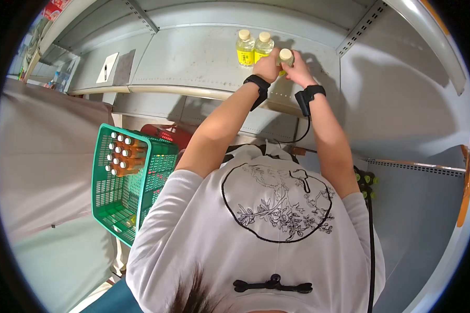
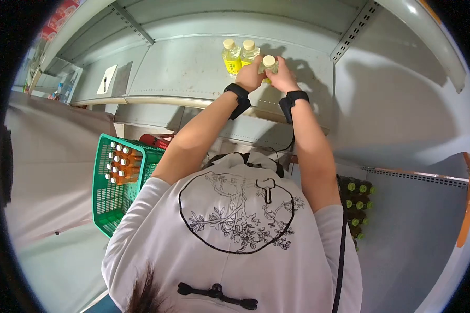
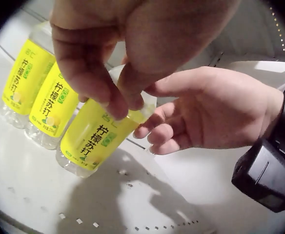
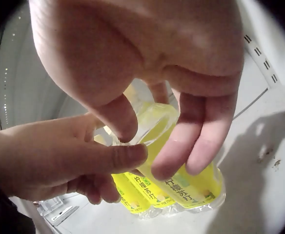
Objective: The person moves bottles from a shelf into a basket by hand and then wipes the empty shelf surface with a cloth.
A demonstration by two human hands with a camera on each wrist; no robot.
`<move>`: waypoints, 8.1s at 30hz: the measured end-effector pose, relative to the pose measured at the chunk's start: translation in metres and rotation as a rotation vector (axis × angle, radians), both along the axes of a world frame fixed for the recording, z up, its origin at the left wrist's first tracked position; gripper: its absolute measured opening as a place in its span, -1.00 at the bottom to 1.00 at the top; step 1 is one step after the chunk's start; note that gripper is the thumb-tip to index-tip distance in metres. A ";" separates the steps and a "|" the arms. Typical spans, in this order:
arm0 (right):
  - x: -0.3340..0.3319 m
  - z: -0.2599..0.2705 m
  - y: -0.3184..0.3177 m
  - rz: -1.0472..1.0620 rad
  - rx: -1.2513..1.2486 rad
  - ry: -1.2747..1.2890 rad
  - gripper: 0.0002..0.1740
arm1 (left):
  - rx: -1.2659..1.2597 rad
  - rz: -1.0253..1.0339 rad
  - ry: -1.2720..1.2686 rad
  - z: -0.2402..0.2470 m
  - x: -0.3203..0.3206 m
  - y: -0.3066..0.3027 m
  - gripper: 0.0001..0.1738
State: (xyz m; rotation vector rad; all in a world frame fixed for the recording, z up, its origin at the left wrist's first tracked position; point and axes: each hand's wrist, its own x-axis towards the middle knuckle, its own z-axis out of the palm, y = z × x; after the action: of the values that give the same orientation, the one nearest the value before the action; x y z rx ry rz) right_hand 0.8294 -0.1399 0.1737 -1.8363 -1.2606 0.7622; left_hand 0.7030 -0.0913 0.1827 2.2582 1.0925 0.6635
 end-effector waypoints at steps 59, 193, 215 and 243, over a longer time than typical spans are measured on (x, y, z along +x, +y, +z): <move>-0.734 0.015 -0.104 1.728 -0.047 -0.078 -0.46 | -0.223 1.642 0.002 0.019 -0.648 -0.288 -0.39; -0.166 -0.049 0.053 -0.258 -0.178 0.015 -0.44 | -0.273 -0.265 0.033 -0.089 -0.123 0.096 -0.25; -0.299 -0.106 0.019 0.327 0.284 -0.250 -0.61 | -0.130 0.365 0.017 -0.058 -0.308 -0.027 -0.38; -0.735 0.051 -0.117 1.074 0.080 -0.153 -0.46 | -0.261 1.207 -0.219 0.074 -0.708 -0.242 -0.46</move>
State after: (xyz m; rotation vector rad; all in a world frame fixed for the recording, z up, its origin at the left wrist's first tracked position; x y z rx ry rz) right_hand 0.0944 -0.2574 0.2252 -1.0556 -2.3631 1.0831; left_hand -0.0050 -0.3332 0.2565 1.0807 2.2191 1.0709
